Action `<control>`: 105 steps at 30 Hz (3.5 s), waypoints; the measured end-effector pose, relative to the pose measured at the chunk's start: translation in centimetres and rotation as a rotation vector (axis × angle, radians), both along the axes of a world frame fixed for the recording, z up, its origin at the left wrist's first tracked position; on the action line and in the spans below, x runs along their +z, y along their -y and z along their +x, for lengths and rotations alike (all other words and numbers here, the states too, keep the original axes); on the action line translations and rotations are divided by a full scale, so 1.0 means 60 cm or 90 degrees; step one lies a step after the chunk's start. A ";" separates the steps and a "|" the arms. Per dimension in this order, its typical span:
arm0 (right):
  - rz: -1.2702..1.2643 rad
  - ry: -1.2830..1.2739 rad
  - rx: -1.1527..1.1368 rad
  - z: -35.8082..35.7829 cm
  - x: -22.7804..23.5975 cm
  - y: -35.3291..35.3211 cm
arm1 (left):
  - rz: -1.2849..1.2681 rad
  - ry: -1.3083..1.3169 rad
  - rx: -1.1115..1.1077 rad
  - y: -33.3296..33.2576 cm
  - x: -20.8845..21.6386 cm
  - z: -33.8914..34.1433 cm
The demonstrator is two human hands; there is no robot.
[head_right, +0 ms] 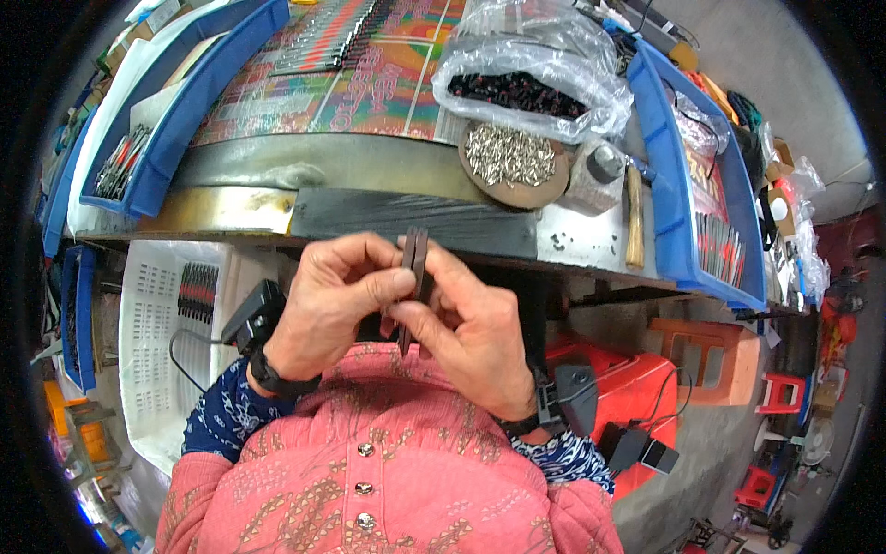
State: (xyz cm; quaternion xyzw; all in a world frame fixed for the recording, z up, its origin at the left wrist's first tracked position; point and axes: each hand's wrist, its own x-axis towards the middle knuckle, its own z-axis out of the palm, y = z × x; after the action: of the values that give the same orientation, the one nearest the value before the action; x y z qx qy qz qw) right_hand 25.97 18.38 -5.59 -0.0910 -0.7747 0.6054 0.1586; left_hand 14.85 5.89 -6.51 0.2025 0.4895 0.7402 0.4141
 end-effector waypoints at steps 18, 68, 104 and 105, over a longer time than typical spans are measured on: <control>0.008 -0.152 0.050 -0.112 0.112 -0.074 | 0.113 -0.241 0.061 -0.065 0.117 -0.098; -0.135 -0.176 -0.009 -0.081 0.024 -0.099 | -0.012 -0.464 0.142 -0.073 0.027 -0.042; 0.783 -0.016 -0.053 -0.247 0.018 -0.281 | -0.088 -0.703 0.177 -0.042 0.017 -0.113; 0.788 -0.021 -0.053 -0.248 0.016 -0.282 | -0.090 -0.706 0.175 -0.042 0.017 -0.112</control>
State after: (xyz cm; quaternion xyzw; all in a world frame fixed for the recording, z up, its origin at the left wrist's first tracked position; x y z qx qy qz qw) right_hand 11.10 35.30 -4.60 -0.0028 -0.9753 0.0381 0.2175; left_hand 8.10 8.39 -5.50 0.4664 0.7036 0.5360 0.0079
